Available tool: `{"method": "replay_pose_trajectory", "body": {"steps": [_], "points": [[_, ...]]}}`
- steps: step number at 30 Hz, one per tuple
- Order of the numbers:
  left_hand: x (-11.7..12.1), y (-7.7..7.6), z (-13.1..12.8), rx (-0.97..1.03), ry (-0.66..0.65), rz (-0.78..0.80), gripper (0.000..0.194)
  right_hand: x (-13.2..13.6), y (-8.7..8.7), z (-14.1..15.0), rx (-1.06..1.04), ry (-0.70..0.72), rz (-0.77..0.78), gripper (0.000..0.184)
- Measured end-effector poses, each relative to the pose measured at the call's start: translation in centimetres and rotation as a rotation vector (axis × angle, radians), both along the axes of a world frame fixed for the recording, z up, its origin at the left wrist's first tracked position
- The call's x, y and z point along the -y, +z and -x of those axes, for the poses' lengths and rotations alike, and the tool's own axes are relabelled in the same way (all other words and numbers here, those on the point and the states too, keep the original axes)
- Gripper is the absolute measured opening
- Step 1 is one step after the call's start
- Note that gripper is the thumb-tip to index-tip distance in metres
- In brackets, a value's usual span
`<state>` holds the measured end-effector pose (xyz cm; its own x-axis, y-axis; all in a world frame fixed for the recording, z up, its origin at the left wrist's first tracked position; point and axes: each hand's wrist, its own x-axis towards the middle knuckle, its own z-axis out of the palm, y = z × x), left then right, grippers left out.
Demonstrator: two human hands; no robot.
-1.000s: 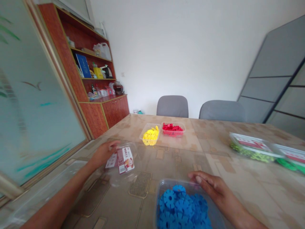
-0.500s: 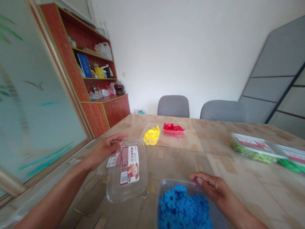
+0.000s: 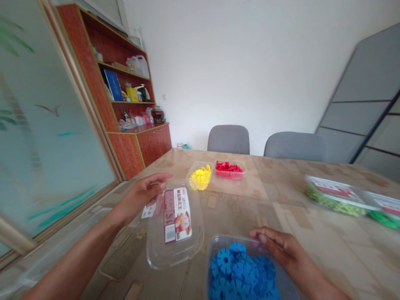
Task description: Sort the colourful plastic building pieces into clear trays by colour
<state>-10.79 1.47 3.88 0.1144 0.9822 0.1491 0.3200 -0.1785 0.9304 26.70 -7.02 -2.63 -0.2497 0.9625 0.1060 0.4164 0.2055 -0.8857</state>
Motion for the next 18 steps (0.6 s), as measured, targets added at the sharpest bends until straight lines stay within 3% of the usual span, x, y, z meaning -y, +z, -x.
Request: {"method": "replay_pose_trajectory", "body": {"steps": [5,11,14,18], "points": [[1.1,0.5,-1.5,0.090,0.034,-0.033,0.049,0.0,0.7,-0.1,0.050,-0.037,-0.056,0.037],[2.4,0.3,-3.9,0.200,0.040,-0.059,0.044,1.6,3.1,0.1,0.135,-0.141,-0.199,0.035],[3.2,-0.2,-5.4,0.198,0.019,-0.085,0.039,2.7,3.8,0.6,0.144,-0.121,-0.228,0.037],[4.5,-1.3,-7.4,0.218,0.014,-0.055,0.037,3.5,3.4,1.5,0.055,-0.036,-0.264,0.040]]}}
